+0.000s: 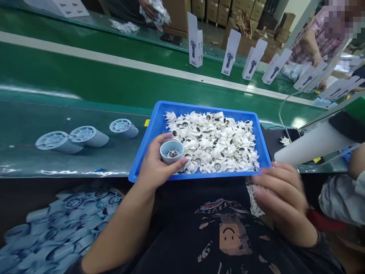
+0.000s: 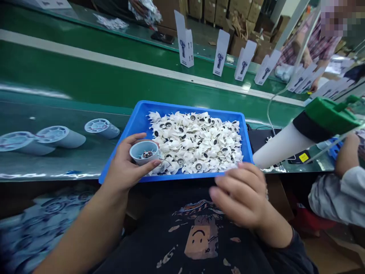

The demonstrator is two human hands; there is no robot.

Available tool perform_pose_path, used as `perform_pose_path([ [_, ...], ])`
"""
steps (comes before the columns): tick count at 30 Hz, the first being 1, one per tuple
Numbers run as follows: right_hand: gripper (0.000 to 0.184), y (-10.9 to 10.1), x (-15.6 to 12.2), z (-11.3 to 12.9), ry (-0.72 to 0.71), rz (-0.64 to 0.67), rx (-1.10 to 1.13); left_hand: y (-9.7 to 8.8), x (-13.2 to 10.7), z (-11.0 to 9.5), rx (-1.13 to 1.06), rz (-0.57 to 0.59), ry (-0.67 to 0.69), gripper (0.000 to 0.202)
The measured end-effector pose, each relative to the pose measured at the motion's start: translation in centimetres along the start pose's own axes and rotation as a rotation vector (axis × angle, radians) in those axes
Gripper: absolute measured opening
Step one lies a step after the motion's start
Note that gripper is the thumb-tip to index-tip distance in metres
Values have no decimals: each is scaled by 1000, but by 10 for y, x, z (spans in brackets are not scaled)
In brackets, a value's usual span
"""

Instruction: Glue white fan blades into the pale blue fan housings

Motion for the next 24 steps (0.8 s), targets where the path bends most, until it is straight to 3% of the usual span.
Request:
perform_pose_path([
  [2, 22, 25, 22, -3, -137, 85, -158, 1, 1, 0, -12, 7, 3, 82],
  [5, 36, 78, 51, -17, -320, 473, -524, 2, 1, 1, -49, 28, -6, 78],
  [7, 34, 101, 60, -30, -342, 719, -663, 3, 1, 1, -60, 41, -33, 77],
  [9, 27, 109, 66, -36, -302, 833, -737, 5, 2, 0, -75, 60, -57, 73],
  [13, 22, 107, 69, -30, -294, 876, -803, 8, 2, -14, -82, 99, 19, 59],
  [18, 22, 106, 68, -28, -304, 914, -822, 12, -2, -25, -47, 201, 122, 56],
  [22, 18, 83, 72, -31, -203, 812, -876, 15, -9, -29, 22, 223, 180, 53],
  [24, 17, 71, 76, -17, -209, 656, -714, 18, -13, -34, 77, 207, 226, 54],
])
Point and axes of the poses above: each hand's wrist, its own x-axis towards the middle knuckle, its own y-axis out of the palm, z = x × y, the point moved 7 cm from there along x, towards the middle knuckle, and after that the axes turned 12 degrees about -y, right-handed, at the moved point
